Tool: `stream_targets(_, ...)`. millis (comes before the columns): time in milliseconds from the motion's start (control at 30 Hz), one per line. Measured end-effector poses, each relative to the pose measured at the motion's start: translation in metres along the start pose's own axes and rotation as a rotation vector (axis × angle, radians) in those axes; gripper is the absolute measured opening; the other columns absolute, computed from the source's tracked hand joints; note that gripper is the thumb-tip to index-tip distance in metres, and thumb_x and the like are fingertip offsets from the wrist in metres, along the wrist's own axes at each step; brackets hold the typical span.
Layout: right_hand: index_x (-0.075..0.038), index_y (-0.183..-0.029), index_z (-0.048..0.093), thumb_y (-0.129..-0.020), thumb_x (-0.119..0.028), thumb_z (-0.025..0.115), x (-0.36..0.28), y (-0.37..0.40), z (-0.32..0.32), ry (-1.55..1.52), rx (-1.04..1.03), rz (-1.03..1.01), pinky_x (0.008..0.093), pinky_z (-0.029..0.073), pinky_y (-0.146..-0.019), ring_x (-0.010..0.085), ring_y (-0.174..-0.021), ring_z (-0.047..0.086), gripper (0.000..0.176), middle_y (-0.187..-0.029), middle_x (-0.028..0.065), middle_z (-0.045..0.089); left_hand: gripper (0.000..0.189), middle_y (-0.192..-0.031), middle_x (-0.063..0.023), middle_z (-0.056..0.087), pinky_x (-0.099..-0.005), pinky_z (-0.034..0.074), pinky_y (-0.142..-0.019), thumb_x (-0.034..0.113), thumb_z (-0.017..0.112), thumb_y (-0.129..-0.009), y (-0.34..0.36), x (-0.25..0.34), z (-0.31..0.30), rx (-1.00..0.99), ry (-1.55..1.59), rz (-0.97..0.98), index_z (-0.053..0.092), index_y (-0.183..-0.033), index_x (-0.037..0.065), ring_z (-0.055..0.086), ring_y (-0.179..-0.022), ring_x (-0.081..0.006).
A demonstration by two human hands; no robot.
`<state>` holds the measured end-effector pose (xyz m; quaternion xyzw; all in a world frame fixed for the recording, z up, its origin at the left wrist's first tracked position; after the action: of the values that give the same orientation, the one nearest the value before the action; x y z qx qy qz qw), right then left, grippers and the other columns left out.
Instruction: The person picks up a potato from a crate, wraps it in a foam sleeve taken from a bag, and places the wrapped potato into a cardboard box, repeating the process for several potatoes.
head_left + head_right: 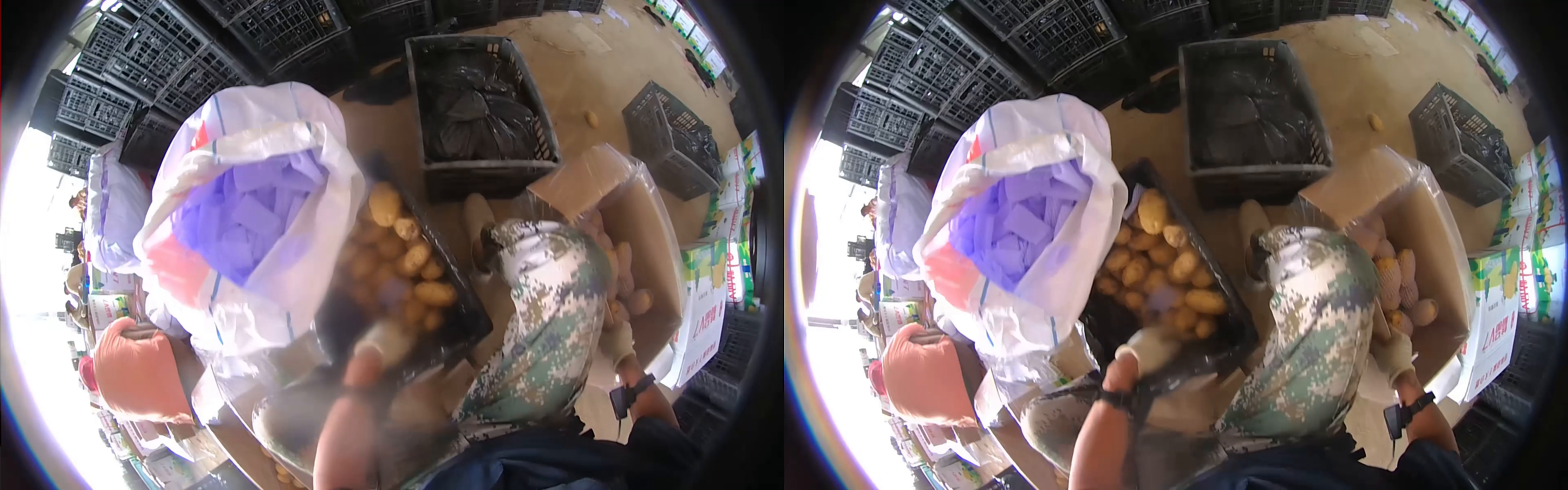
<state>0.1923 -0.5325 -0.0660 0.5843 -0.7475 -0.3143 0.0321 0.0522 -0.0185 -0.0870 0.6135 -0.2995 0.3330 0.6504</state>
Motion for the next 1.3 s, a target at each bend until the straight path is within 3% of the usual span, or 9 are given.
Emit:
stream_targets(100, -0.004, -0.118, 0.069, -0.081, -0.005, 0.073, 0.005, -0.025, -0.004, -0.184, 0.194, -0.224, 0.0382, 0.054, -0.088, 0.0281, -0.102, 0.069, 0.037, -0.113, 0.0171, 0.072, 0.052, -0.133, -0.0222, 0.063, -0.0456, 0.050, -0.101, 0.040, 0.057, -0.097, -0.040, 0.016, -0.027, -0.042, -1.199, -0.093, 0.060, -0.133, 0.003, 0.062, -0.121, -0.0381)
stream_targets(200, -0.003, -0.120, 0.066, -0.085, 0.001, 0.067, -0.070, -0.009, -0.050, -0.227, 0.576, -0.489, 0.0396, 0.053, -0.091, 0.0350, -0.108, 0.067, 0.035, -0.119, 0.0193, 0.068, 0.038, -0.128, -0.0195, 0.065, -0.0439, 0.052, -0.096, 0.029, 0.046, -0.100, -0.050, -0.025, -0.052, 0.020, -1.291, -0.020, 0.065, -0.125, 0.008, 0.063, -0.117, -0.0377)
stream_targets(300, -0.004, -0.118, 0.066, -0.085, 0.001, 0.066, -0.173, 0.043, -0.083, -0.248, 0.590, -0.690, 0.0406, 0.052, -0.091, 0.0379, -0.102, 0.066, 0.034, -0.112, 0.0202, 0.068, 0.033, -0.114, -0.0186, 0.070, -0.0489, 0.054, -0.086, 0.032, 0.049, -0.100, -0.051, -0.038, -0.061, 0.124, -1.240, 0.128, 0.068, -0.116, 0.010, 0.068, -0.100, -0.0394)
stream_targets(400, -0.005, -0.114, 0.067, -0.083, 0.000, 0.066, -0.291, 0.087, -0.080, -0.094, 0.474, -1.038, 0.0444, 0.053, -0.087, 0.0357, -0.095, 0.066, 0.031, -0.108, 0.0173, 0.069, 0.036, -0.119, -0.0190, 0.070, -0.0474, 0.053, -0.093, 0.029, 0.049, -0.099, -0.073, -0.084, -0.080, 0.173, -1.140, 0.007, 0.066, -0.124, 0.009, 0.065, -0.112, -0.0389)
stream_targets(600, -0.012, -0.114, 0.068, -0.089, -0.017, 0.059, -0.400, 0.019, 0.128, 0.393, -0.074, -1.215, 0.0448, 0.050, -0.091, 0.0306, -0.107, 0.063, 0.027, -0.113, 0.0127, 0.067, 0.038, -0.115, -0.0213, 0.070, -0.0489, 0.053, -0.092, 0.027, 0.058, -0.092, -0.064, -0.003, -0.052, 0.373, -0.869, -0.047, 0.066, -0.127, 0.013, 0.066, -0.108, -0.0411)
stream_targets(800, -0.011, -0.115, 0.070, -0.090, -0.016, 0.060, -0.415, -0.040, 0.238, 1.138, 0.025, -1.349, 0.0414, 0.048, -0.090, 0.0261, -0.112, 0.059, 0.028, -0.120, 0.0077, 0.066, 0.046, -0.133, -0.0198, 0.056, -0.0503, 0.048, -0.096, 0.011, 0.054, -0.088, -0.139, -0.012, -0.054, 0.362, -1.205, 0.092, 0.057, -0.134, 0.004, 0.058, -0.119, -0.0361)
stream_targets(1100, -0.010, -0.105, 0.072, -0.086, -0.016, 0.066, -0.425, -0.063, 0.252, 1.146, -0.192, -1.374, 0.0418, 0.051, -0.085, 0.0271, -0.103, 0.066, 0.021, -0.106, 0.0084, 0.071, 0.030, -0.113, -0.0141, 0.065, -0.0443, 0.051, -0.087, 0.020, 0.053, -0.093, -0.150, -0.013, -0.072, 0.307, -1.225, 0.118, 0.064, -0.119, 0.009, 0.064, -0.108, -0.0331)
stream_targets(1167, -0.006, -0.103, 0.071, -0.080, -0.015, 0.072, -0.430, -0.064, 0.234, 0.904, -0.380, -1.102, 0.0434, 0.053, -0.086, 0.0306, -0.100, 0.068, 0.025, -0.104, 0.0109, 0.072, 0.028, -0.112, -0.0121, 0.067, -0.0429, 0.052, -0.088, 0.022, 0.054, -0.094, -0.143, 0.007, -0.075, 0.281, -1.077, -0.095, 0.067, -0.117, 0.012, 0.064, -0.110, -0.0317)
stream_targets(1300, 0.002, -0.114, 0.069, -0.071, -0.016, 0.083, -0.426, -0.043, 0.176, -0.035, -0.693, -0.625, 0.0375, 0.054, -0.088, 0.0276, -0.097, 0.070, 0.049, -0.104, 0.0140, 0.074, 0.025, -0.116, -0.0109, 0.068, -0.0372, 0.052, -0.095, 0.022, 0.058, -0.093, -0.126, -0.010, -0.083, 0.416, -1.239, 0.155, 0.072, -0.111, 0.012, 0.061, -0.118, -0.0294)
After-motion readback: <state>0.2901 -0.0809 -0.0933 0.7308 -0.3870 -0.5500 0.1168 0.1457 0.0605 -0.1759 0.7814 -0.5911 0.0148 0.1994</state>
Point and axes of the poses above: each hand's wrist, its own y-axis away from the middle knuckle, its own z-axis out of the palm, x = y × z, the point moved 2 cm from there along -y, towards the middle knuckle
